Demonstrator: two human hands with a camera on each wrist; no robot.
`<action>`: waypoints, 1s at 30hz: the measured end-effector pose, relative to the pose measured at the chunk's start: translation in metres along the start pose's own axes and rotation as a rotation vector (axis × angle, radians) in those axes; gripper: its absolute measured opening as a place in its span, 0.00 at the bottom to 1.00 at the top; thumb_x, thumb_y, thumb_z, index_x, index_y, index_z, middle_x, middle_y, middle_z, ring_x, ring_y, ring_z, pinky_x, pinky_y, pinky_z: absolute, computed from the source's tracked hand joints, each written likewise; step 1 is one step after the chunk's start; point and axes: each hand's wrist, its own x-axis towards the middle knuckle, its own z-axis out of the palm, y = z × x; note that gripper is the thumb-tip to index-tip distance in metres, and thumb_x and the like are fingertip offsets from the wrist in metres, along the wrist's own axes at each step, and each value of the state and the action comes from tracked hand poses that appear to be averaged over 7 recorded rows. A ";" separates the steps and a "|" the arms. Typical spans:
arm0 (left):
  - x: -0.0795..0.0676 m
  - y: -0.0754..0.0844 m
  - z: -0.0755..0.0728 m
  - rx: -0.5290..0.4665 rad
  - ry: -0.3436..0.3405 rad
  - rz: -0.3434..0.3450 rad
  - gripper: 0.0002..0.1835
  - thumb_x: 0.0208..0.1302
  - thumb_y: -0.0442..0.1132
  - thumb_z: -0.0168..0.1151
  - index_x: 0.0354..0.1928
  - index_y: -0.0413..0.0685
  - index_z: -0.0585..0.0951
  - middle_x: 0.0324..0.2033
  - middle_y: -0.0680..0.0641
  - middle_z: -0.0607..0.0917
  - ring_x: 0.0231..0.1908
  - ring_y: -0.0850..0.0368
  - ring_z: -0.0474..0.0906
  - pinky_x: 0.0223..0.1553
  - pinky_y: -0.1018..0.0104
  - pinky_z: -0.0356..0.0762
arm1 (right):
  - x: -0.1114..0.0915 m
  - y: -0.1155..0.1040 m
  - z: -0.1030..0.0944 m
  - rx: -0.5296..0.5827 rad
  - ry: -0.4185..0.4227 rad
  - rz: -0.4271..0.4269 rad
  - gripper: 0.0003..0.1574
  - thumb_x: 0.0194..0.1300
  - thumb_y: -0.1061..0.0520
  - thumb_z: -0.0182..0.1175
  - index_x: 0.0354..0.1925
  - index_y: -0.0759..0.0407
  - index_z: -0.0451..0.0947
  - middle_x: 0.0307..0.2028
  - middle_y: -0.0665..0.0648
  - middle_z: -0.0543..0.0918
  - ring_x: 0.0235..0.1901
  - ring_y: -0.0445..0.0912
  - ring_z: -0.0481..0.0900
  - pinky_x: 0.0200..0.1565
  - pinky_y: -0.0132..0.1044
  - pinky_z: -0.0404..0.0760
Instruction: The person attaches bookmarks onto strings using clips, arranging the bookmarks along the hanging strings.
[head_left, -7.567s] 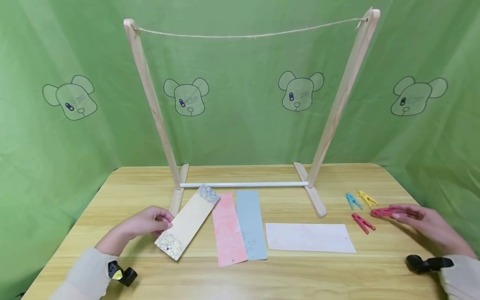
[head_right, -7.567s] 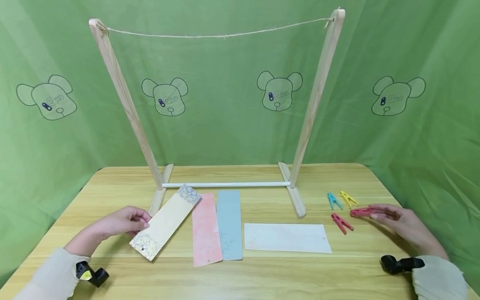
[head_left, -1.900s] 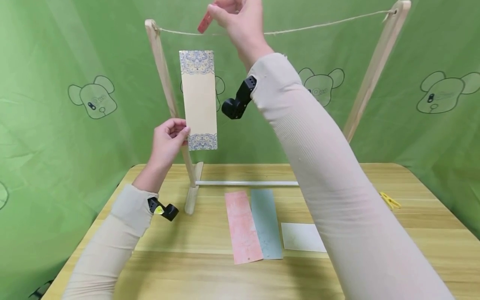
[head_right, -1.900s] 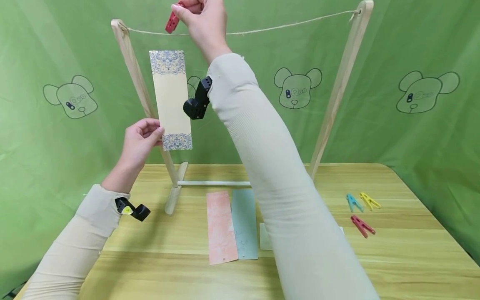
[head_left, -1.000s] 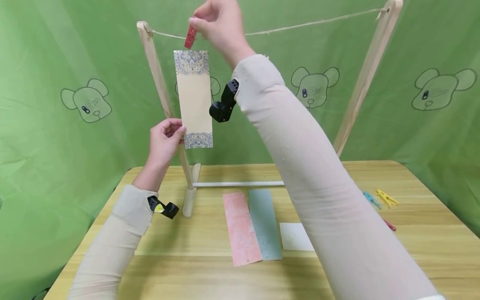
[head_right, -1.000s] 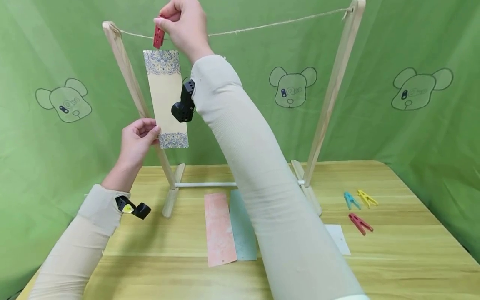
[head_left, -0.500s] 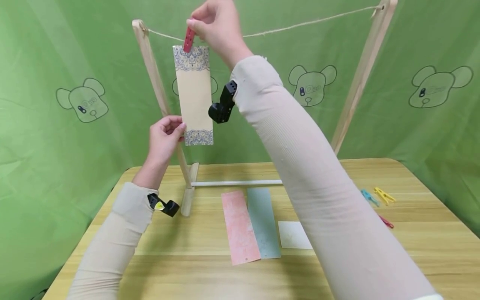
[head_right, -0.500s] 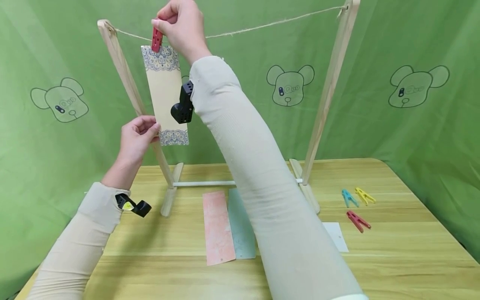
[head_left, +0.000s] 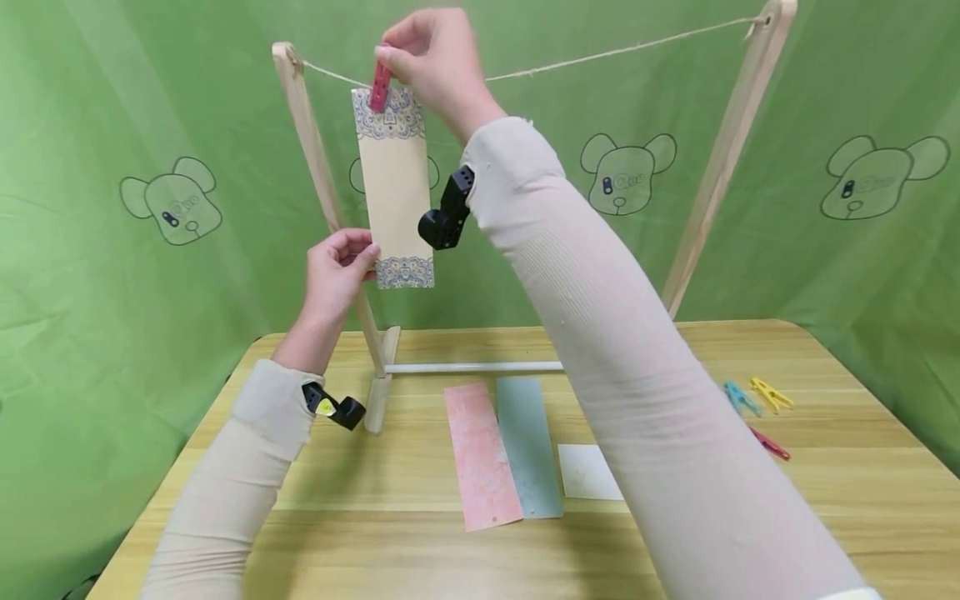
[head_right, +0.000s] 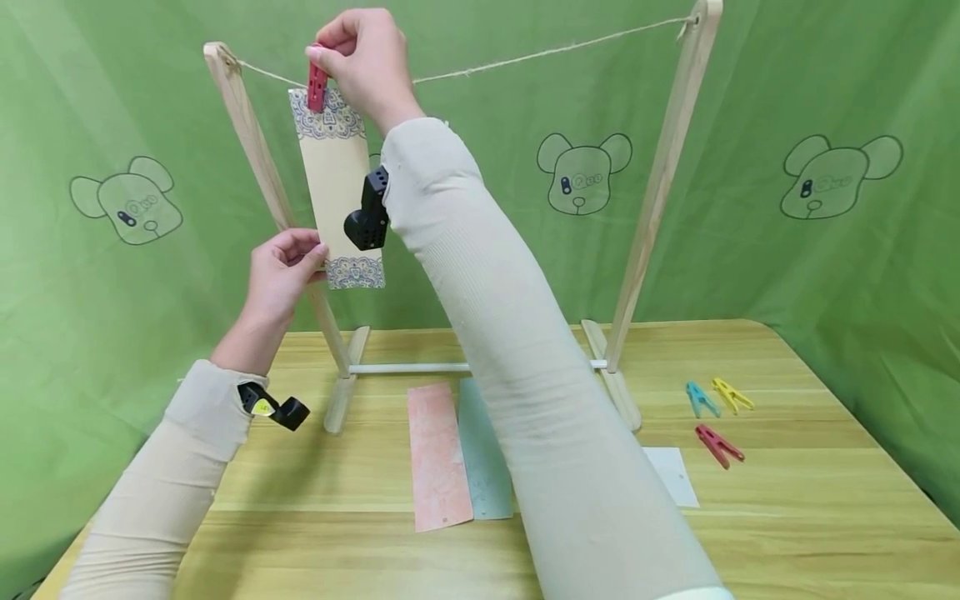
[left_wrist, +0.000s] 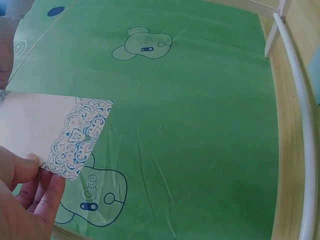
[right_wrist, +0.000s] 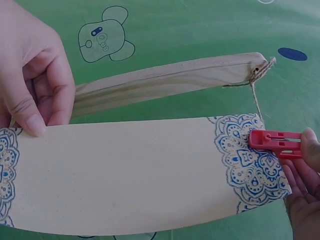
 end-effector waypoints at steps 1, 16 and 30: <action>0.000 0.000 0.000 0.000 -0.001 0.001 0.09 0.62 0.26 0.58 0.44 0.31 0.76 0.26 0.57 0.80 0.29 0.64 0.75 0.31 0.75 0.80 | 0.000 0.000 0.000 0.004 -0.003 0.002 0.14 0.61 0.58 0.63 0.46 0.61 0.79 0.45 0.53 0.82 0.42 0.40 0.78 0.43 0.21 0.77; 0.001 0.001 0.001 -0.012 0.007 -0.018 0.07 0.62 0.25 0.58 0.41 0.36 0.78 0.26 0.56 0.80 0.29 0.64 0.76 0.31 0.76 0.80 | -0.002 0.004 -0.004 0.057 -0.049 0.069 0.18 0.62 0.54 0.63 0.50 0.56 0.80 0.49 0.50 0.83 0.49 0.39 0.77 0.50 0.21 0.72; 0.000 -0.005 0.001 -0.027 -0.011 -0.036 0.06 0.62 0.26 0.58 0.37 0.44 0.79 0.28 0.55 0.80 0.29 0.64 0.76 0.33 0.75 0.80 | -0.014 0.008 -0.016 0.119 -0.046 0.111 0.31 0.61 0.50 0.64 0.61 0.50 0.70 0.60 0.45 0.73 0.59 0.34 0.67 0.61 0.23 0.63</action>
